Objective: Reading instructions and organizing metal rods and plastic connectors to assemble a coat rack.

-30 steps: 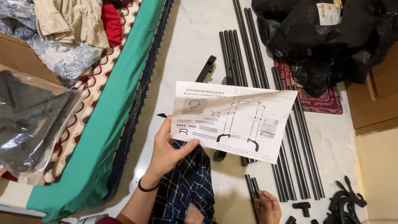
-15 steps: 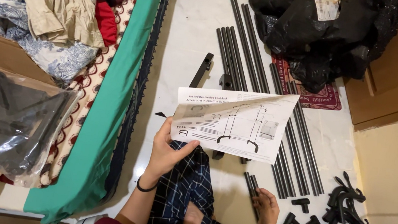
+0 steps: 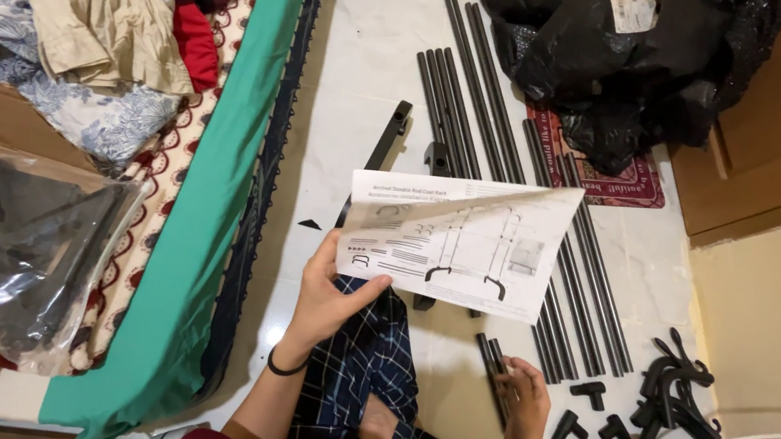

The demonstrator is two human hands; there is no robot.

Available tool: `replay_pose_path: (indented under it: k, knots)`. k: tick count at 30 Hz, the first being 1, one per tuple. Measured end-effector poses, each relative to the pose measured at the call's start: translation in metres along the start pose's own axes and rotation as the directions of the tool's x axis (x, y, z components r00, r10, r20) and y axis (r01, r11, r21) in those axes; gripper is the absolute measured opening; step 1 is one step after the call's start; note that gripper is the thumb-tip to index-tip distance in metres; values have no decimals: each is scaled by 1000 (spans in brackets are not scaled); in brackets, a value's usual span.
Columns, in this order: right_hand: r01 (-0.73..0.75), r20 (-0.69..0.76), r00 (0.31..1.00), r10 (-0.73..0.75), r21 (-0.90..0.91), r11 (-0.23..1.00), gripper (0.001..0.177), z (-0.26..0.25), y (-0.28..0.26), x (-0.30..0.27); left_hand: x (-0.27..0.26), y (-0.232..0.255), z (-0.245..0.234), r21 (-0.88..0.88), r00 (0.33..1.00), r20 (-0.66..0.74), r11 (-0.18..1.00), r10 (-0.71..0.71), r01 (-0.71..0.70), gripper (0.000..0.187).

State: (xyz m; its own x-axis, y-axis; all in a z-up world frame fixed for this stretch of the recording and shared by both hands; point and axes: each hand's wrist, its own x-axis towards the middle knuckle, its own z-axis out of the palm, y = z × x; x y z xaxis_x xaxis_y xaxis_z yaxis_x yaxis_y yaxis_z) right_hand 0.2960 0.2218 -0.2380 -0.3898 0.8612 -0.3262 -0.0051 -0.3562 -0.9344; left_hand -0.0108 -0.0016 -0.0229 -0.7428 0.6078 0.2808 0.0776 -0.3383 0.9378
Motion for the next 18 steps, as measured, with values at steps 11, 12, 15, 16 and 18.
replay_pose_path:
  k: [11, 12, 15, 16, 18]
  knots:
    - [-45, -169, 982, 83, 218, 975, 50, -49, 35, 15, -74, -226, 55, 328, 851, 423, 929, -310, 175, 60]
    - [-84, -188, 975, 120, 186, 979, 52, -53, 39, 17, -89, -254, 58, 312, 869, 414, 939, -273, 147, 61]
    - [-176, -193, 952, 239, 297, 939, 53, -57, 38, 5, -108, -295, 66, 503, 802, 389, 834, -453, 227, 56]
    - [-175, -200, 950, 240, 297, 939, 53, -62, 44, 8, -108, -300, 70, 501, 798, 395, 835, -455, 228, 56]
    - [-199, -174, 944, 281, 381, 903, 56, -72, 59, 12, -110, -310, 76, 648, 735, 351, 717, -580, 257, 55]
